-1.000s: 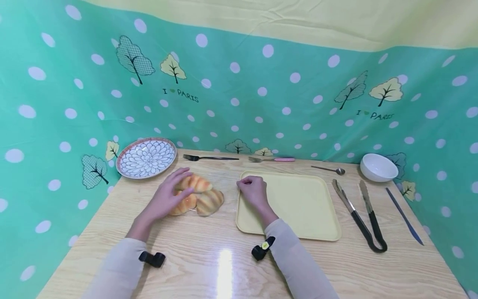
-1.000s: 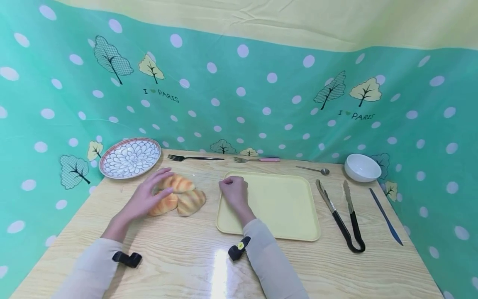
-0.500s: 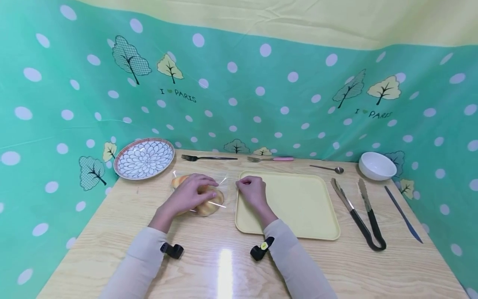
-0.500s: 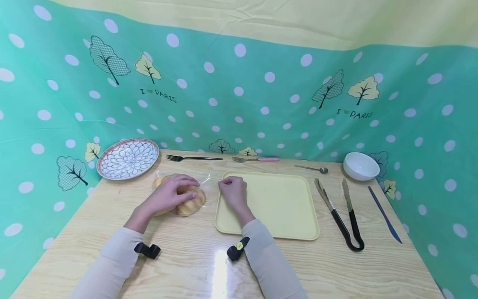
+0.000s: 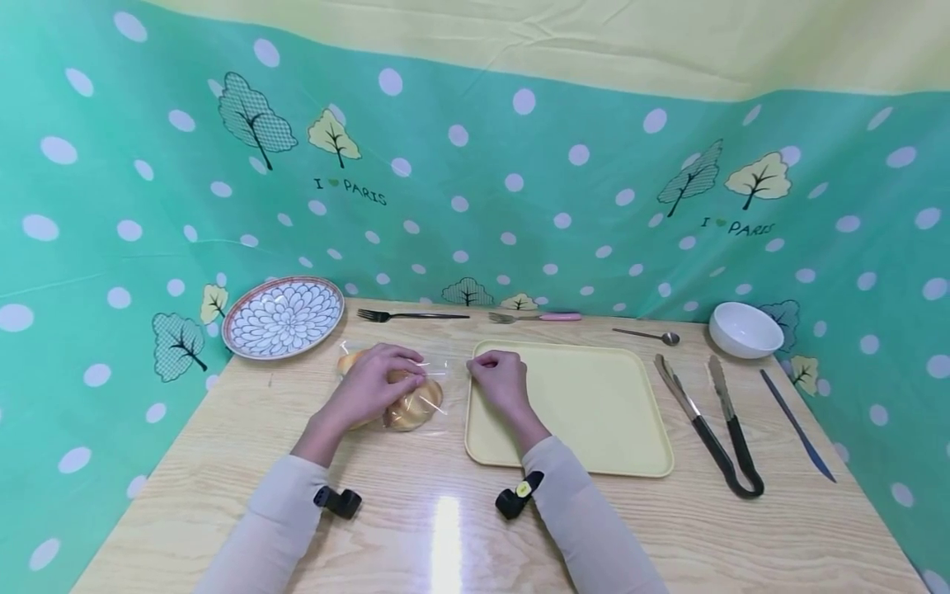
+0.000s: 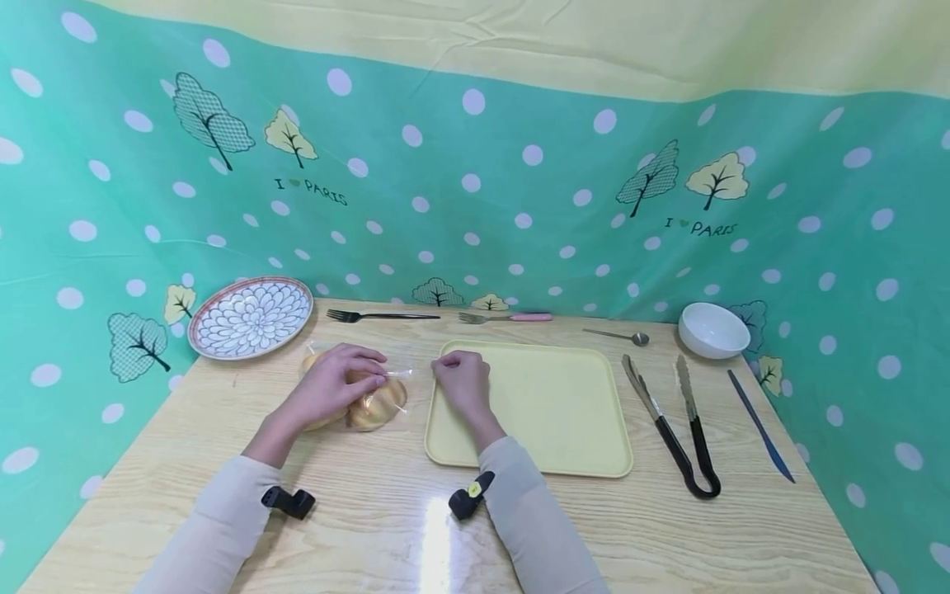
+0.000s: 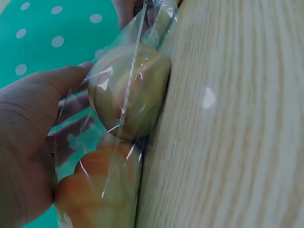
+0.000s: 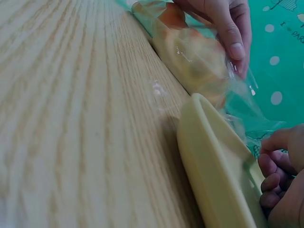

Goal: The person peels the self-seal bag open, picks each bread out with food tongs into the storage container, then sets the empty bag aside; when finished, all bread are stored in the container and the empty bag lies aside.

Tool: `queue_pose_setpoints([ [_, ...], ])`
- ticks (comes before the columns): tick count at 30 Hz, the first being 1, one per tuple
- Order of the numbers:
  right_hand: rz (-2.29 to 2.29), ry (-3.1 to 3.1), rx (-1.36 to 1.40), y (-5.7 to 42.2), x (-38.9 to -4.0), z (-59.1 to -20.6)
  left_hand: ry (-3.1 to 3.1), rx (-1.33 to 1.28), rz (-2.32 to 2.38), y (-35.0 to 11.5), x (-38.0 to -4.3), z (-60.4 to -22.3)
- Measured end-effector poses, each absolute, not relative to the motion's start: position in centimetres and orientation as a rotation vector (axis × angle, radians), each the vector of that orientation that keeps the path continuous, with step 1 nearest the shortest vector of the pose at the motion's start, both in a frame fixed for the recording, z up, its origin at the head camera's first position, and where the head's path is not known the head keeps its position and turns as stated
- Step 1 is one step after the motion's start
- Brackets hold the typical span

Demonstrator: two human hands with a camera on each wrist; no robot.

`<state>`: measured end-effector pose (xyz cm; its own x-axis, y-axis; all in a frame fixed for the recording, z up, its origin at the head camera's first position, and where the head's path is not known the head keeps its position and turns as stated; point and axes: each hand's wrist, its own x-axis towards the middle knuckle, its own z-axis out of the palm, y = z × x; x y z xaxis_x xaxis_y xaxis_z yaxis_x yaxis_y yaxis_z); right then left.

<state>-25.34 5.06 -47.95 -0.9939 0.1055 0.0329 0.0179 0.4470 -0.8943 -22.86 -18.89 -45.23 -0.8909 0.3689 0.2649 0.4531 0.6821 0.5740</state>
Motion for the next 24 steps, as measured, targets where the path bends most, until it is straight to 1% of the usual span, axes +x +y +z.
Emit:
queue_pose_setpoints([
  [5, 1.669, -2.582, -0.124, 6.3, -25.2, -47.5, -2.739, -0.636, -1.071, -18.6, -22.8, -45.0],
  [9, 1.679, -2.566, -0.085, 9.3, -24.6, -46.2, -2.723, -0.609, -1.122, -18.7, -22.9, -45.1],
  [16, 1.546, -2.563, 0.005, 18.9, -22.3, -43.8, -2.687, -0.607, -1.169, -19.0, -22.9, -45.3],
  [24, 1.217, -2.579, -0.114, 29.5, -17.0, -43.1, -2.644, -0.619, -1.196, -18.6, -22.8, -45.3],
])
